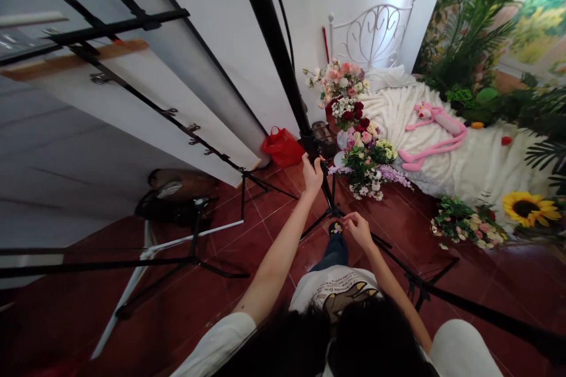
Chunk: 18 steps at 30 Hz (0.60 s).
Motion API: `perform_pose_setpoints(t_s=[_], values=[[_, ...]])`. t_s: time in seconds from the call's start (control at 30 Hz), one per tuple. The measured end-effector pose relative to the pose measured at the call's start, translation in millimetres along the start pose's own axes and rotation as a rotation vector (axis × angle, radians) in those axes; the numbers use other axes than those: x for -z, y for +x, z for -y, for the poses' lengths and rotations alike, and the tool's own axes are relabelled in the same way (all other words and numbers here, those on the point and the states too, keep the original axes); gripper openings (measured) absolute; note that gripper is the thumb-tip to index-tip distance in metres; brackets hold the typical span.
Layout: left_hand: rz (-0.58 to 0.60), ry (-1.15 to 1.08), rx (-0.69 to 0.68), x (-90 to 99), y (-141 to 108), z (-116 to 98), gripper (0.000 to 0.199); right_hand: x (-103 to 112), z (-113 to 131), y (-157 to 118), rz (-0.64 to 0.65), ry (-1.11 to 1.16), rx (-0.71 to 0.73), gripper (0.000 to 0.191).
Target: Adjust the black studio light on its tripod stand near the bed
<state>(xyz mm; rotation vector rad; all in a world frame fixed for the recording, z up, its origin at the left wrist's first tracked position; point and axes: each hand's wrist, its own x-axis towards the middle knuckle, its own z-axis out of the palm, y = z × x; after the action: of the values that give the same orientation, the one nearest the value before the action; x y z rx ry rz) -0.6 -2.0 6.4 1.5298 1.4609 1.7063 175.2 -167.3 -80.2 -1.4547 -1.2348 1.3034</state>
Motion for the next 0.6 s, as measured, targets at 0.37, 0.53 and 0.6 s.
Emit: perform_pose_setpoints(t_s=[0.37,0.53,0.6], values=[[0.034,-0.126,-0.044,3.4,24.5,-32.0,0.048,-17.8,46.4,68.5,0.105,-0.037,0.219,0.028],[0.044,-0.169,-0.035,7.4,27.0,-45.9,0.045,-26.0,81.9,115.5,0.028,0.029,0.294,0.051],[0.045,-0.184,-0.037,8.0,27.9,-49.6,0.045,-29.4,92.0,131.1,0.04,0.071,0.307,0.057]])
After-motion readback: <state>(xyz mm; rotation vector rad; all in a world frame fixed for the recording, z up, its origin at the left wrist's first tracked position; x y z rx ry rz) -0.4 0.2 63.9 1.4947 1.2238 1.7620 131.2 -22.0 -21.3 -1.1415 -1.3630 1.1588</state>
